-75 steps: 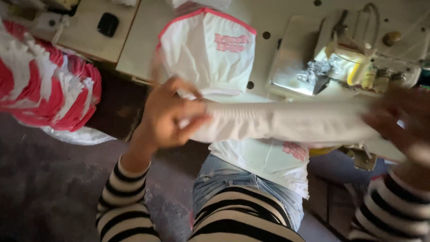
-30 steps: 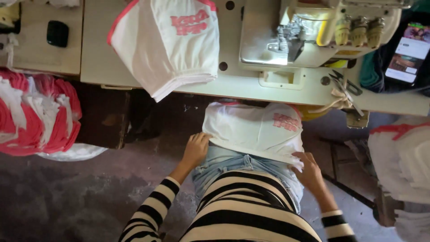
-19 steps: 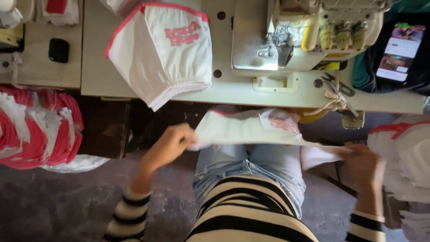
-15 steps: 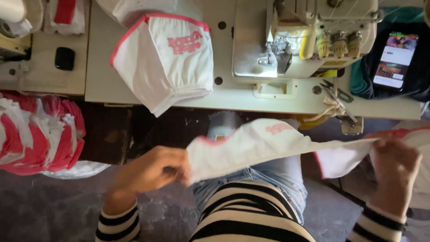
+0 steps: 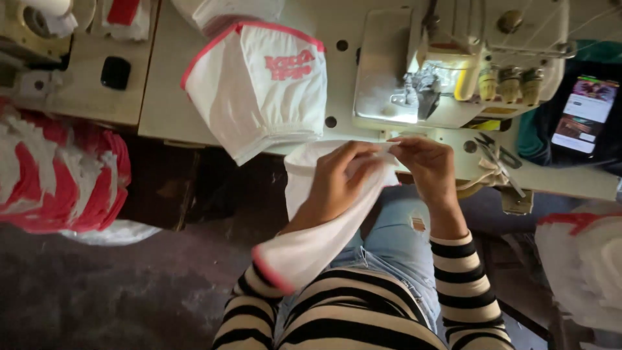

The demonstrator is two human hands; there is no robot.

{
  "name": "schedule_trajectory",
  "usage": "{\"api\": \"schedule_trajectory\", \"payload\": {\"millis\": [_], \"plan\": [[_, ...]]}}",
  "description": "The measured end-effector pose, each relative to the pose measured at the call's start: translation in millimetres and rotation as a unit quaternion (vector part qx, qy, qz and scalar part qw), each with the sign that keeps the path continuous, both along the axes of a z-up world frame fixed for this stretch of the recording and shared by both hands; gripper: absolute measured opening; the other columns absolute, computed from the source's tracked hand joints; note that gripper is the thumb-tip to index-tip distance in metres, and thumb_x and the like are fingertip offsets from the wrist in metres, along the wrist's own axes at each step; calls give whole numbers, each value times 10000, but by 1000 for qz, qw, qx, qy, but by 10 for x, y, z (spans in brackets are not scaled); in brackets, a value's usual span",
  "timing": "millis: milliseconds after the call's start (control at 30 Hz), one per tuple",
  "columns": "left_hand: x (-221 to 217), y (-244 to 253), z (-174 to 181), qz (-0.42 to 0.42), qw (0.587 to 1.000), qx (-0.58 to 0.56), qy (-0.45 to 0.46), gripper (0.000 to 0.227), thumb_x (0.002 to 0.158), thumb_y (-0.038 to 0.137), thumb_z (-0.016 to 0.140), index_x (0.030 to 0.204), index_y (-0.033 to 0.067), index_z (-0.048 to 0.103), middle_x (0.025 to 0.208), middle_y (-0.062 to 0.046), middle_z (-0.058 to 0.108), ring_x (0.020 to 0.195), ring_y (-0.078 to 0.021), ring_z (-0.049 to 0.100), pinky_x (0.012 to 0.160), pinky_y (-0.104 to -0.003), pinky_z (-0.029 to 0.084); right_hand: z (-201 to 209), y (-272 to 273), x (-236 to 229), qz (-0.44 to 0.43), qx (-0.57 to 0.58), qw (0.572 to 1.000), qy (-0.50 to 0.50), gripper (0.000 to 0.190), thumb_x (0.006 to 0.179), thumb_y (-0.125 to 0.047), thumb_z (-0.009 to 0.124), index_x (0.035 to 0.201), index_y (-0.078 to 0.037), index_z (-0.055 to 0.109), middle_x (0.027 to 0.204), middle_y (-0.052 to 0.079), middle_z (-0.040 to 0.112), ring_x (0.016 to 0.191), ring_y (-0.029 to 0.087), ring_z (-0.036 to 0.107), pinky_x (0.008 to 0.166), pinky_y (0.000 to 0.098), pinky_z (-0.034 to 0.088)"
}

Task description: Inspecting and folding small garments at a sewing workstation.

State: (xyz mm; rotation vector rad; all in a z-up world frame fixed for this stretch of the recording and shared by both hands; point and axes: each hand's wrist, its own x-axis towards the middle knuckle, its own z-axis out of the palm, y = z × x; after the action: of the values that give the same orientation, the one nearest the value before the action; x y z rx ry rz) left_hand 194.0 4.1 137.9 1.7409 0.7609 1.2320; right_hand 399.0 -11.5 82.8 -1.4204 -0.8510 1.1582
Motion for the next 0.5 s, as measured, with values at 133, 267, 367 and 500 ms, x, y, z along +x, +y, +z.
{"api": "schedule_trajectory", "payload": {"millis": [133,267,367,500], "plan": [[177,58,-326,94,994,27,57,131,913,187,785,964,104,697,849,-67,741,797,-273,743,745,-342,590,324,-82,-235,42,90,992,-74,127,912,23,756,1034,0,780,823,100,725,837,74,586,763,316,569],[166,81,-514,87,993,37,76,117,912,161,786,971,112,697,835,-47,731,779,-257,730,733,-359,589,216,-105,-225,45,109,988,-96,158,897,4,802,1054,-5,789,787,69,707,794,63,552,763,279,529],[208,91,-622,114,985,62,111,148,866,167,821,948,141,701,804,-10,721,749,-224,715,717,-329,584,152,-153,-202,33,111,986,-121,133,906,3,806,1038,-14,801,741,73,695,753,54,518,712,267,511],[299,31,-662,119,983,67,123,137,879,205,814,929,147,701,777,-17,712,738,-237,710,707,-340,587,119,-246,-133,20,85,986,-144,88,937,-66,810,1021,-37,812,725,70,701,715,64,520,677,280,505]]}}
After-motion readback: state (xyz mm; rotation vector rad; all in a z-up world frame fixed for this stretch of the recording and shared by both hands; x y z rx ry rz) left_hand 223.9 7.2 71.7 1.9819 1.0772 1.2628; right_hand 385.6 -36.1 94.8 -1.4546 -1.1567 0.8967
